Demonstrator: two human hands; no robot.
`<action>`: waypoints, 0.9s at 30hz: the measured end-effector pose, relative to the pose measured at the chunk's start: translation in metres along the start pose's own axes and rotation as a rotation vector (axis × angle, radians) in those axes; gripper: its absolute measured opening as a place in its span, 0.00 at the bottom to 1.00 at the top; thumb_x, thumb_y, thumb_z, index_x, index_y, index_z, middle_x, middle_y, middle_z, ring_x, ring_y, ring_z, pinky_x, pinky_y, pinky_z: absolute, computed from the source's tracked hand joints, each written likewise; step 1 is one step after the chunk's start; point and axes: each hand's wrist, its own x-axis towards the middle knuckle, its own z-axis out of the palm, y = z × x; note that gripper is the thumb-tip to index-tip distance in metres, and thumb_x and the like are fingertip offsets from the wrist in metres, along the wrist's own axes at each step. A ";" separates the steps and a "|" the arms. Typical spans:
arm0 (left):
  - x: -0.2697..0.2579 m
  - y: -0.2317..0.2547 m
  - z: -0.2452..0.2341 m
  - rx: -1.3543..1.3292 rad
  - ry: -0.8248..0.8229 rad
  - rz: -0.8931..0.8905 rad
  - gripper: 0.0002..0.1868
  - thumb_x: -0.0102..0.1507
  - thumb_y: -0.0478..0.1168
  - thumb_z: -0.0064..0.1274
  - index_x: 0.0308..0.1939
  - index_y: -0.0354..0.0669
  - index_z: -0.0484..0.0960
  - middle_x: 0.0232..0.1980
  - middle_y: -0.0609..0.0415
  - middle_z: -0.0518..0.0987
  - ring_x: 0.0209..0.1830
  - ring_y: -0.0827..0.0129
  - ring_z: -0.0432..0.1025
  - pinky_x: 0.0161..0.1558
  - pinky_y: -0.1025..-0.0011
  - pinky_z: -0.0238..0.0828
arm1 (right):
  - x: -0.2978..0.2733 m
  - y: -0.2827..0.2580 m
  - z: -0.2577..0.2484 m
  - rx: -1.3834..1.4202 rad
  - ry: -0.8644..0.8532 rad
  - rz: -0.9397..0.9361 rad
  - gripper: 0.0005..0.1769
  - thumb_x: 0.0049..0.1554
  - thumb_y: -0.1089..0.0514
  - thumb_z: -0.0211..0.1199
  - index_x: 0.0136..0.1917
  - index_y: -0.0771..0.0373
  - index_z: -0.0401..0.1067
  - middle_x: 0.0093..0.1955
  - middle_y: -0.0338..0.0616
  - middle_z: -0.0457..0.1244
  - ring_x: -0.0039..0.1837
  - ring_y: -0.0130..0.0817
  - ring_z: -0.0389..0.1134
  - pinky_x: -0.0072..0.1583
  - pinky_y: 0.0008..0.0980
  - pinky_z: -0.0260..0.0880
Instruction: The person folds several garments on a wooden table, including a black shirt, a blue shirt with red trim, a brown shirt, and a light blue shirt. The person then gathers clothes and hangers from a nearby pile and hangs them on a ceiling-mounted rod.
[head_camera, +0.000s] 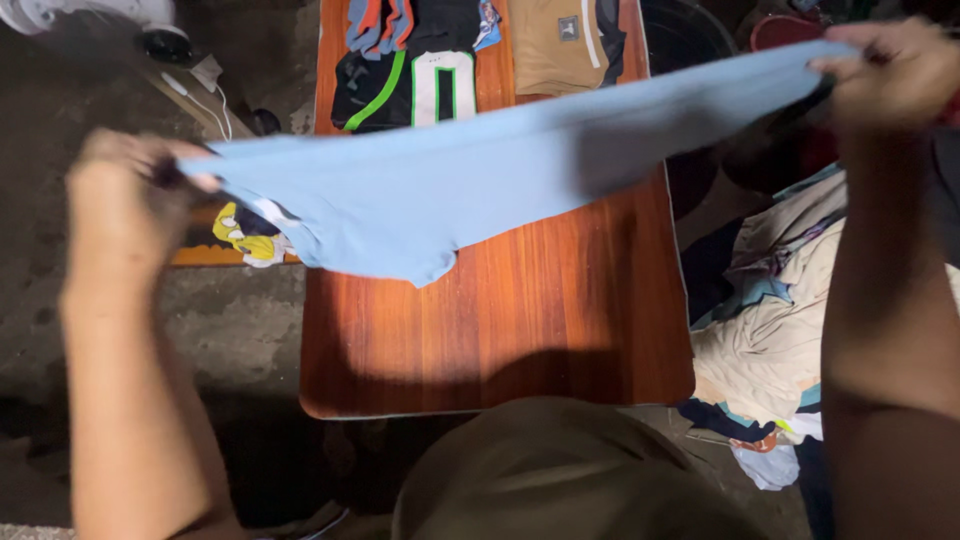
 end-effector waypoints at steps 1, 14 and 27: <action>0.005 -0.007 -0.005 0.097 0.040 0.095 0.10 0.58 0.22 0.66 0.39 0.37 0.88 0.43 0.46 0.81 0.42 0.56 0.74 0.45 0.63 0.75 | 0.004 0.000 -0.004 -0.002 -0.008 0.039 0.06 0.67 0.65 0.72 0.51 0.72 0.77 0.48 0.53 0.70 0.49 0.40 0.74 0.51 0.30 0.74; 0.167 -0.120 0.098 -0.233 0.066 -0.307 0.03 0.76 0.28 0.49 0.53 0.31 0.74 0.53 0.44 0.75 0.53 0.55 0.69 0.57 0.60 0.68 | -0.031 0.009 0.003 0.023 -0.137 0.557 0.03 0.62 0.65 0.68 0.45 0.66 0.77 0.48 0.49 0.68 0.54 0.44 0.71 0.57 0.37 0.71; 0.042 -0.045 0.119 -0.429 0.491 -0.336 0.05 0.79 0.31 0.40 0.55 0.32 0.71 0.59 0.38 0.68 0.62 0.44 0.59 0.64 0.47 0.57 | -0.116 -0.008 0.073 -0.049 -0.203 0.681 0.05 0.57 0.66 0.64 0.38 0.60 0.76 0.48 0.45 0.66 0.59 0.47 0.69 0.62 0.44 0.68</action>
